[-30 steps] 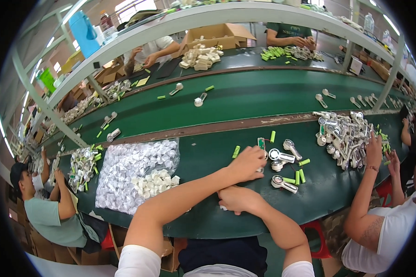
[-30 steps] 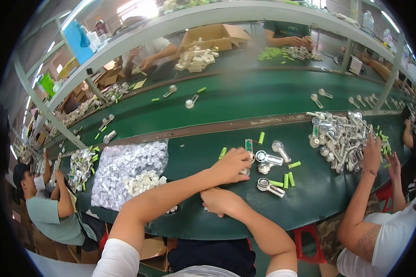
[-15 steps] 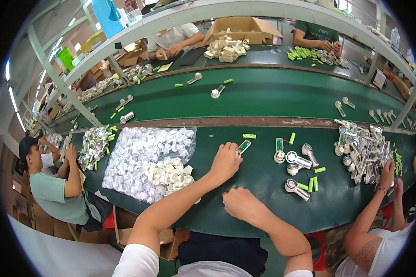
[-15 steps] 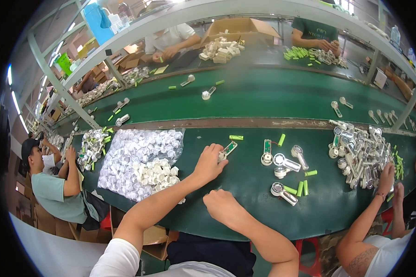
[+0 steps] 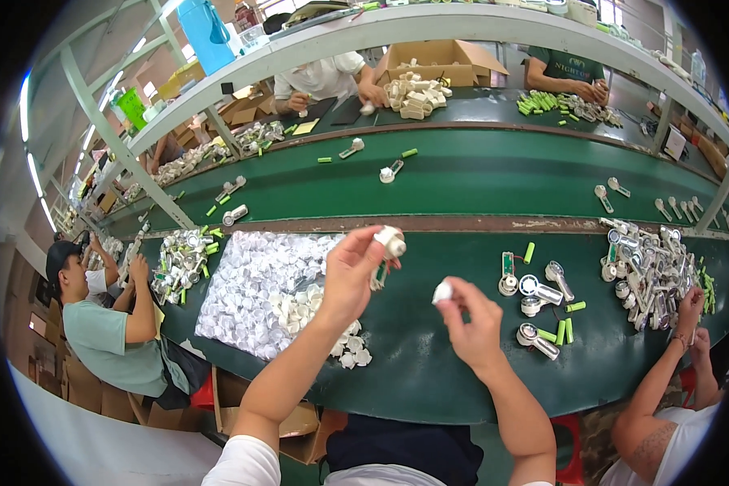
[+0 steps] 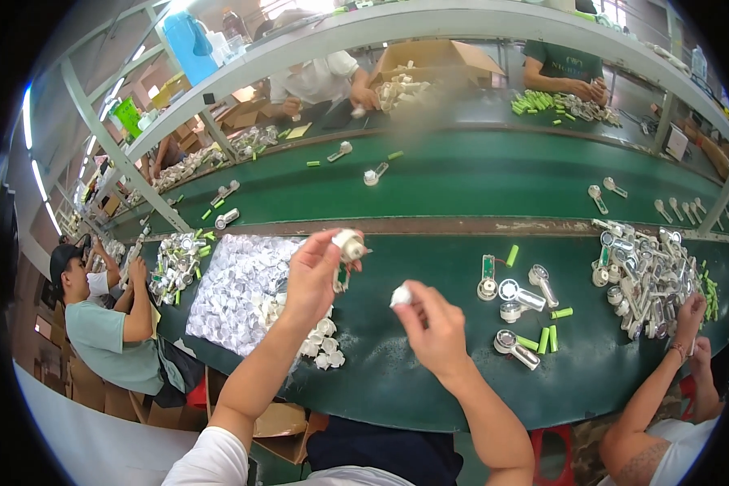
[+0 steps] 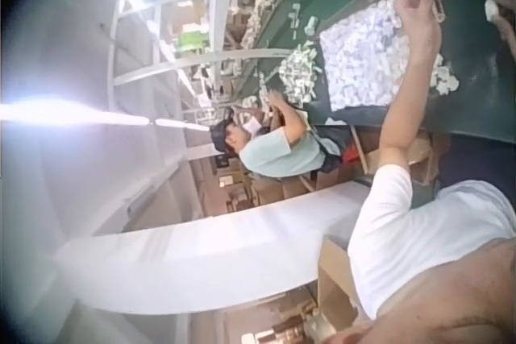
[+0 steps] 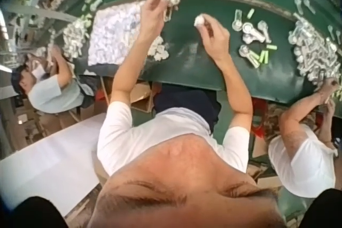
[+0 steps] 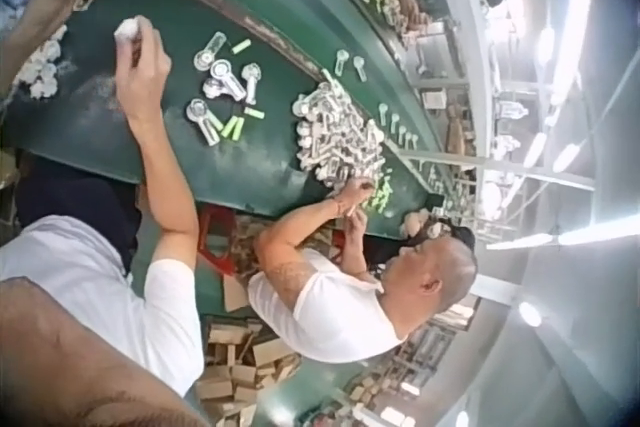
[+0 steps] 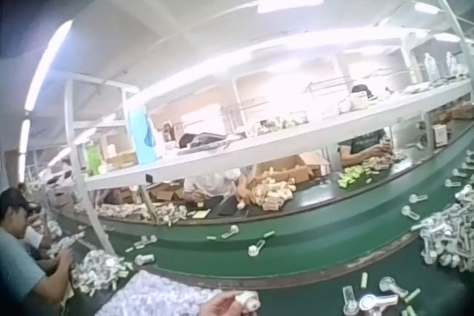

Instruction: The person assembles electronic device components along an assembly line by taking white caps from the table, attaching them onto the circular device housings by hand, and placing the assembled units on the workbench.

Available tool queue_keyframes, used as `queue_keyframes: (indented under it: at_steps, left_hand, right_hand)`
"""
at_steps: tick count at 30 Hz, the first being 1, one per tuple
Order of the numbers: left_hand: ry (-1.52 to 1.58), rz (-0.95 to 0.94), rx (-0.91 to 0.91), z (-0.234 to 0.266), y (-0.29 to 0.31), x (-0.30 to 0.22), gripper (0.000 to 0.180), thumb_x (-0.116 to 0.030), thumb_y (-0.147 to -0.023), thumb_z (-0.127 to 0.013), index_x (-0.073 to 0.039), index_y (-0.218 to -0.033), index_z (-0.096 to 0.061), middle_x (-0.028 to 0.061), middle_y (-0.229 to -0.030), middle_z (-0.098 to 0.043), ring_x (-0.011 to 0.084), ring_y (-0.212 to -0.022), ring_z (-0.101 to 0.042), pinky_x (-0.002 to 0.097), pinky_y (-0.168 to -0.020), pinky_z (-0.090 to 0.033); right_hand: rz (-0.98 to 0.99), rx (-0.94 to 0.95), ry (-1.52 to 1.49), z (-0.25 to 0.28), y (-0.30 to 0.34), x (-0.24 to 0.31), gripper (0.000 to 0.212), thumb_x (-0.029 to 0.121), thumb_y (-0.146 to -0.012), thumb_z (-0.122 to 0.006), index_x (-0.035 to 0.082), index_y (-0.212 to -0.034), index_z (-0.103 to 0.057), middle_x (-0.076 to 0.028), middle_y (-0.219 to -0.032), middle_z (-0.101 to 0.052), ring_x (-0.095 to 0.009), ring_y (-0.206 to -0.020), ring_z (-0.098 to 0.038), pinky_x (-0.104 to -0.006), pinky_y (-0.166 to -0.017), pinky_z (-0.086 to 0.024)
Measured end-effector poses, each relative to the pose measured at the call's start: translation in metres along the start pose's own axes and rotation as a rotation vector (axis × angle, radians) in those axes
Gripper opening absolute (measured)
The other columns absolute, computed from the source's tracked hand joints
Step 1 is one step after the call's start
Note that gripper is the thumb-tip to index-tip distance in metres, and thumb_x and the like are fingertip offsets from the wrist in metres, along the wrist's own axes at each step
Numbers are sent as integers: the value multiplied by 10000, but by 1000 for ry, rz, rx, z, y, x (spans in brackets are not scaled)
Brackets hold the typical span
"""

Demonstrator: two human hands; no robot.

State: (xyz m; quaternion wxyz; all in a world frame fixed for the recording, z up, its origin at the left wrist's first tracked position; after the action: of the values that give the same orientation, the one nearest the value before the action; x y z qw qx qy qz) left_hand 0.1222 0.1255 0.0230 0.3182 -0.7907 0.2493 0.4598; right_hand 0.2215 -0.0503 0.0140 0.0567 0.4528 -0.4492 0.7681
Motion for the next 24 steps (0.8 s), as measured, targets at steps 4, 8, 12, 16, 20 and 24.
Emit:
queue_keyframes:
  at_steps: [4,8,12,16,20,24]
  left_hand:
    - [34,95,46,-21,28,23,243,-78,-964,-615,13,-1189,-622,128,-1156,-673,177,-925,-652,326,-765,-553]
    - [75,161,128,-44,45,41,248,-106,-969,-613,-4,-1195,-618,158,-1234,-644,204,-1083,-635,344,-881,-541]
    - [28,121,138,-49,47,42,247,-124,-965,-627,-4,-1181,-631,149,-1239,-644,191,-1092,-626,334,-920,-525]
    - [-75,264,80,-48,55,47,267,-162,-970,-634,23,-1161,-610,127,-1245,-639,178,-1099,-619,327,-942,-514]
    - [-84,188,165,-54,56,38,320,-165,-964,-641,13,-1218,-562,118,-1281,-611,163,-1118,-599,322,-946,-513]
    - [-122,209,195,-54,60,36,332,-135,-953,-650,23,-1228,-552,81,-1228,-545,145,-1120,-552,313,-949,-499]
  right_hand:
    - [110,-149,-65,16,0,3,287,-20,-864,-677,-61,-1143,-625,-91,-841,-661,-123,-669,-610,-243,-597,-504]
    - [152,-75,-6,11,-1,16,323,-29,-811,-722,-61,-1122,-640,-116,-854,-663,-154,-679,-623,-252,-591,-509]
    - [250,-119,66,16,1,27,383,-41,-728,-784,-57,-1091,-663,-140,-884,-675,-181,-670,-628,-264,-559,-517]
    - [282,-118,68,12,2,33,412,-20,-690,-820,-19,-1081,-691,-116,-881,-672,-156,-634,-617,-260,-526,-512]
    - [223,-56,54,6,0,29,425,4,-663,-847,12,-1067,-714,-83,-859,-665,-131,-597,-606,-257,-514,-511]
    - [156,-5,33,7,-2,23,402,6,-657,-850,19,-1037,-718,-80,-846,-670,-124,-596,-612,-254,-518,-511]
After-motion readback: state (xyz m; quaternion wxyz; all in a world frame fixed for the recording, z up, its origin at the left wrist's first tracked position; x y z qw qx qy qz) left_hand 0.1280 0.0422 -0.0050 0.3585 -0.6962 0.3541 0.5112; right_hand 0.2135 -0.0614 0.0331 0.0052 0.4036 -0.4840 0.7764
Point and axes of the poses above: each hand's wrist, its own y-axis away from the middle knuckle, its own z-axis out of the back of the hand, x = y × z, the point moved 10 cm from there along -y, towards the middle knuckle
